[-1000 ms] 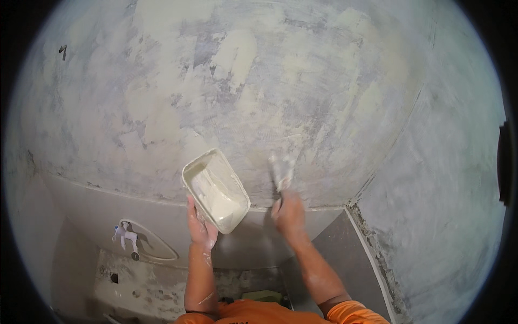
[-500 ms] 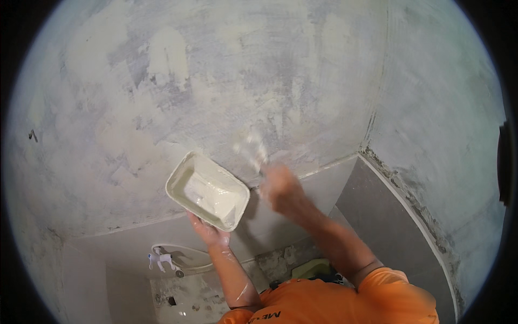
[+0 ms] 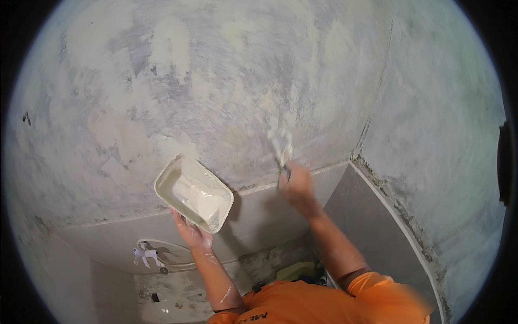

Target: The person applies plaster to the corner and upper areas of a wall using a putty knife, taking fresh plaster from a container held in their left hand and spreading it across the wall surface.

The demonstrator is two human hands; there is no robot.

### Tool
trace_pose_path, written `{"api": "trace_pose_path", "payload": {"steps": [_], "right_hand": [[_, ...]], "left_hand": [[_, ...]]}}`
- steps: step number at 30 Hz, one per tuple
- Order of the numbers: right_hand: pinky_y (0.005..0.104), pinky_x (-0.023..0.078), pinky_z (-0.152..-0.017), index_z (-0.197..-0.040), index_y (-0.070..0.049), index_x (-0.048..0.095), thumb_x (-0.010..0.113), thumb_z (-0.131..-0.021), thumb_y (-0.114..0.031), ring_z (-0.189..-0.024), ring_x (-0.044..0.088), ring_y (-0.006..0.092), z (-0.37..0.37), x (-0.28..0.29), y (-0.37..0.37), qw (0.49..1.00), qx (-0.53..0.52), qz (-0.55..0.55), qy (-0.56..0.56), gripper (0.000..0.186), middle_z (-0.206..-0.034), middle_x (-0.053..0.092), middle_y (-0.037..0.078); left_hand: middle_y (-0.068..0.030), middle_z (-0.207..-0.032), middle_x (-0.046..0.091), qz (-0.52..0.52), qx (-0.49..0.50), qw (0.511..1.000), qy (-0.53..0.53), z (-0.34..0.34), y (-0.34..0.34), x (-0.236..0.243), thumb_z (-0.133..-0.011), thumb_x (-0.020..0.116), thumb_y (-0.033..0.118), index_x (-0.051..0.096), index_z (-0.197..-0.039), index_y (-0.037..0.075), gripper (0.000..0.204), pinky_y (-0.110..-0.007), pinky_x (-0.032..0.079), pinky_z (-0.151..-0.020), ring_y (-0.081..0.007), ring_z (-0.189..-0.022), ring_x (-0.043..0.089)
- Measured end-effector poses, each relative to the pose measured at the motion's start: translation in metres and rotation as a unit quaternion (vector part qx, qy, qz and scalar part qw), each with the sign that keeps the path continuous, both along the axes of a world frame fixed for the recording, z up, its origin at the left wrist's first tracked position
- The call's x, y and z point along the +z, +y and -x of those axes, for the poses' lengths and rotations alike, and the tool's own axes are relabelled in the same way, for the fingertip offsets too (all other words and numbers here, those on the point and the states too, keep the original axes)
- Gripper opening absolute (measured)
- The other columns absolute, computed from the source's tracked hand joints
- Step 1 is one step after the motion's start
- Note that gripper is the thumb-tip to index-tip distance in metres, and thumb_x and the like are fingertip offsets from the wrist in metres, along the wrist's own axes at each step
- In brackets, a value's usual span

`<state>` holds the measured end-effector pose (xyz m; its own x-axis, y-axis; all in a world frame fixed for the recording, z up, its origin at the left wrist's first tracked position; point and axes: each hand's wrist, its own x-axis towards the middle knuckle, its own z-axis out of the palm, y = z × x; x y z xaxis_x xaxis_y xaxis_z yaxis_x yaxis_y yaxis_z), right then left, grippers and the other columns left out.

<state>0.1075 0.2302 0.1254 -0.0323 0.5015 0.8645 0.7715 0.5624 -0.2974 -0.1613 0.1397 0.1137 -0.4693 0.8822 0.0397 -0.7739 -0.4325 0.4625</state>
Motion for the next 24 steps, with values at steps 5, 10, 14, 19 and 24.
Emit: {"api": "trace_pose_path", "payload": {"steps": [5,10,14,19,24], "right_hand": [[0.0461,0.05,-0.086,-0.122,0.008,0.064,0.071,-0.086,-0.016,-0.097,0.066,0.0413,-0.008,0.02,-0.058,0.916,0.154,0.366,-0.06,0.043,-0.1,0.069,0.029],[0.0442,0.051,-0.077,-0.128,0.003,0.063,0.066,-0.089,-0.015,-0.085,0.067,0.0432,-0.038,0.064,-0.046,0.949,0.045,0.282,0.134,0.043,-0.092,0.067,0.029],[0.0469,0.051,-0.074,-0.115,0.004,0.067,0.064,-0.09,-0.013,-0.081,0.067,0.0432,-0.028,0.037,-0.019,0.965,-0.005,0.215,0.152,0.031,-0.088,0.067,0.027],[0.0491,0.051,-0.072,-0.108,0.002,0.067,0.065,-0.088,-0.01,-0.077,0.066,0.0439,-0.016,-0.058,-0.032,0.96,0.05,0.272,-0.036,0.024,-0.079,0.065,0.025],[0.0456,0.052,-0.07,-0.124,0.001,0.066,0.066,-0.086,-0.01,-0.073,0.065,0.0418,0.002,0.051,-0.069,0.934,0.092,0.34,0.06,0.039,-0.075,0.065,0.023]], "left_hand": [[-0.0122,-0.15,0.05,0.01,-0.052,0.998,-0.024,-0.003,0.008,-0.008,-0.102,0.05,0.056,0.041,-0.152,0.005,0.071,-0.047,0.045,-0.111,-0.0315,-0.134,0.052],[-0.0128,-0.151,0.049,-0.023,-0.111,0.994,-0.008,-0.012,0.01,-0.02,-0.103,0.048,0.057,0.04,-0.152,0.005,0.072,-0.048,0.043,-0.113,-0.0328,-0.135,0.051],[-0.0135,-0.153,0.047,-0.022,-0.124,0.992,-0.006,-0.022,0.007,-0.009,-0.107,0.042,0.053,0.037,-0.154,0.005,0.067,-0.046,0.038,-0.117,-0.0313,-0.139,0.047],[-0.0138,-0.153,0.047,-0.055,-0.139,0.989,0.0,-0.019,0.018,-0.022,-0.107,0.041,0.052,0.037,-0.154,0.005,0.066,-0.046,0.038,-0.117,-0.0315,-0.139,0.047],[-0.0128,-0.15,0.05,-0.041,-0.115,0.992,-0.001,-0.011,0.018,-0.03,-0.106,0.043,0.054,0.04,-0.153,0.006,0.066,-0.047,0.043,-0.113,-0.0316,-0.135,0.051]]}}
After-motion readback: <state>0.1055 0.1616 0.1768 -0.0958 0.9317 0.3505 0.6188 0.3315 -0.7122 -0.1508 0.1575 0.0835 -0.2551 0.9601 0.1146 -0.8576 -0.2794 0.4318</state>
